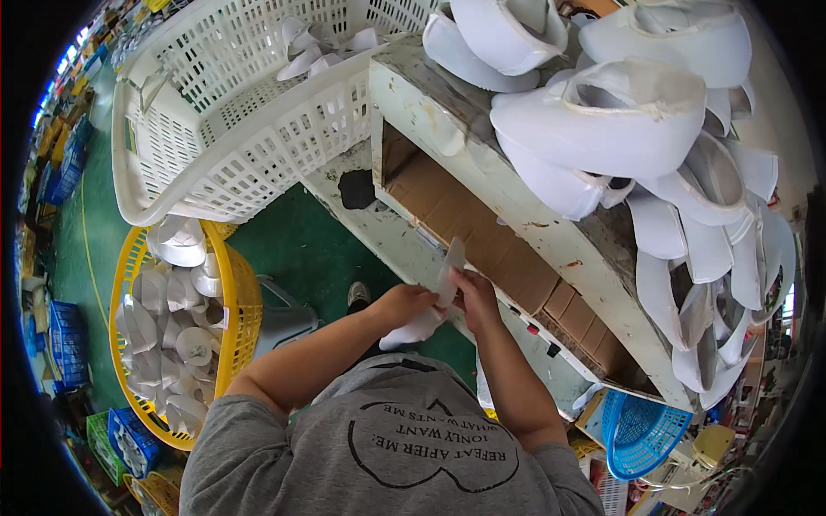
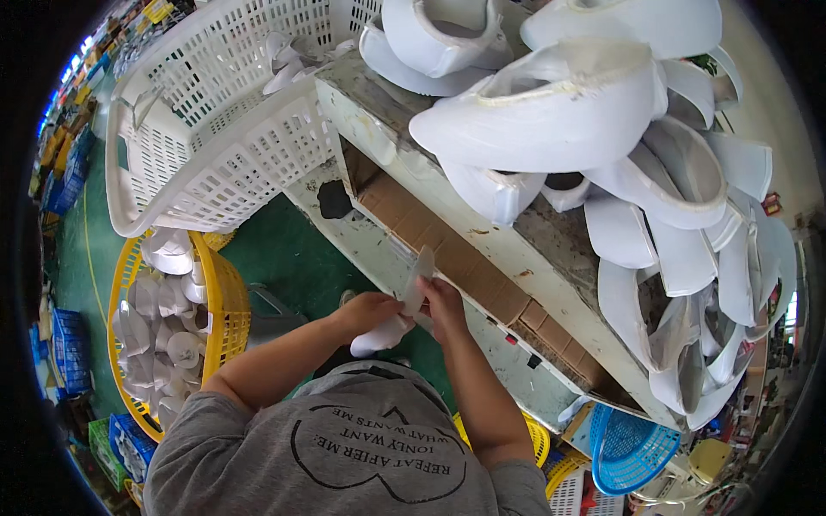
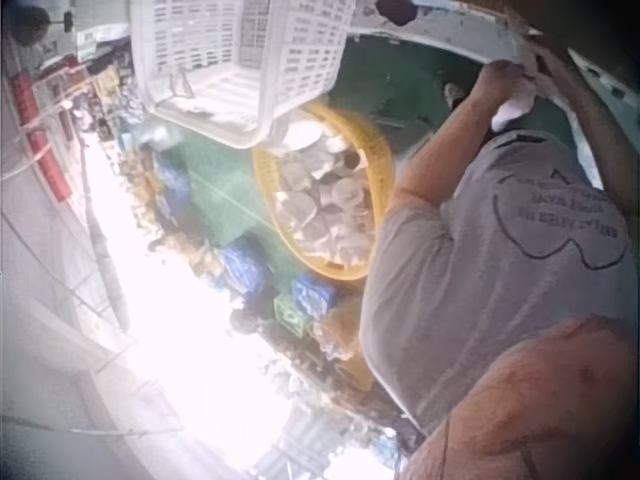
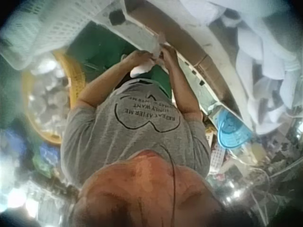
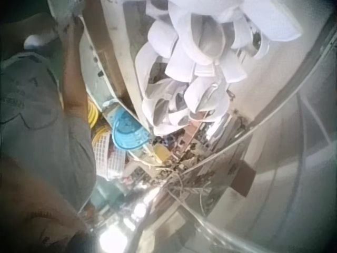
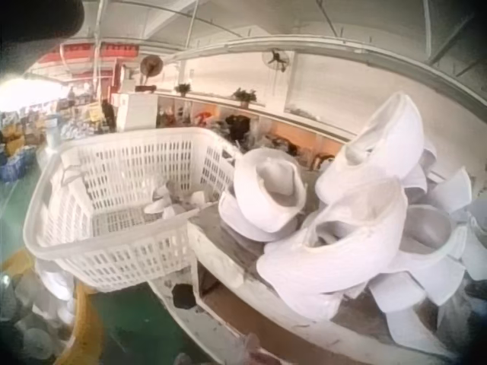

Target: Inspecting and sorting white shoe components from a basket at a workstation.

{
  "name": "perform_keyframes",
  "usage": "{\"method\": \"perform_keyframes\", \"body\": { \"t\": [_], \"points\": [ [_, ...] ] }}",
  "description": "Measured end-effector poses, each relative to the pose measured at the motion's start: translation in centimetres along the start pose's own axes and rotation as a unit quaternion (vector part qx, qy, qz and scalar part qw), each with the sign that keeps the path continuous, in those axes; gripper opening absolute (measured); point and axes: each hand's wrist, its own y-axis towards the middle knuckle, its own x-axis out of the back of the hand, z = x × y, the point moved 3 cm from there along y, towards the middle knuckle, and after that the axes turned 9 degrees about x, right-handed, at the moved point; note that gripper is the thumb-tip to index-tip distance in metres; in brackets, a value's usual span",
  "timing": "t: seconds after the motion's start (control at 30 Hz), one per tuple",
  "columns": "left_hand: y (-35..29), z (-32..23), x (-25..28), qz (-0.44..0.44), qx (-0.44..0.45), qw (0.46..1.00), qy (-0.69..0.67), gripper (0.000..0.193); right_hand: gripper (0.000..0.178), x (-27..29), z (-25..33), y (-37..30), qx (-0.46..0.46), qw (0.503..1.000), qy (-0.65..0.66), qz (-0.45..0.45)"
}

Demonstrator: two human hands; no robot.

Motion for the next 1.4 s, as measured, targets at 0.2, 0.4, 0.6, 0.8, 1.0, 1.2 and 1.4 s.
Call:
{"method": "perform_keyframes", "body": {
  "t": [0.2, 0.4, 0.6, 0.8, 1.0, 1.2, 1.4],
  "points": [
    [-2.5, 6.4, -3.0, 0.018, -0.023, 0.98, -0.195, 0.04, 0.029, 1.2, 2.4, -2.4, 0.084, 0.996, 0.007, 0.007],
    [-3.9, 3.6, -2.1, 0.047, -0.075, 0.969, -0.231, 0.026, 0.021, 0.1, 4.9, -8.4, 0.121, 0.992, 0.003, 0.039],
    [-7.5, -0.5, -4.0, 0.069, -0.21, 0.919, -0.326, 0.024, 0.028, -1.3, 6.7, -12.4, 0.302, 0.94, -0.145, 0.063],
    [-8.7, -0.1, -6.1, 0.087, -0.189, 0.909, -0.362, 0.025, 0.033, -0.8, 7.2, -13.6, 0.36, 0.914, -0.186, 0.0],
    [-9.2, -0.5, -6.9, 0.073, -0.183, 0.921, -0.335, 0.024, 0.036, 0.3, 6.5, -13.8, 0.319, 0.928, -0.191, -0.003],
    [-9.5, -0.6, -7.3, 0.088, -0.183, 0.914, -0.351, 0.026, 0.038, 0.7, 6.0, -14.0, 0.319, 0.927, -0.198, -0.014],
    [-9.4, 0.1, -7.3, 0.086, -0.192, 0.917, -0.34, 0.027, 0.038, 0.4, 6.0, -14.2, 0.305, 0.935, -0.181, -0.014]
  ]
}}
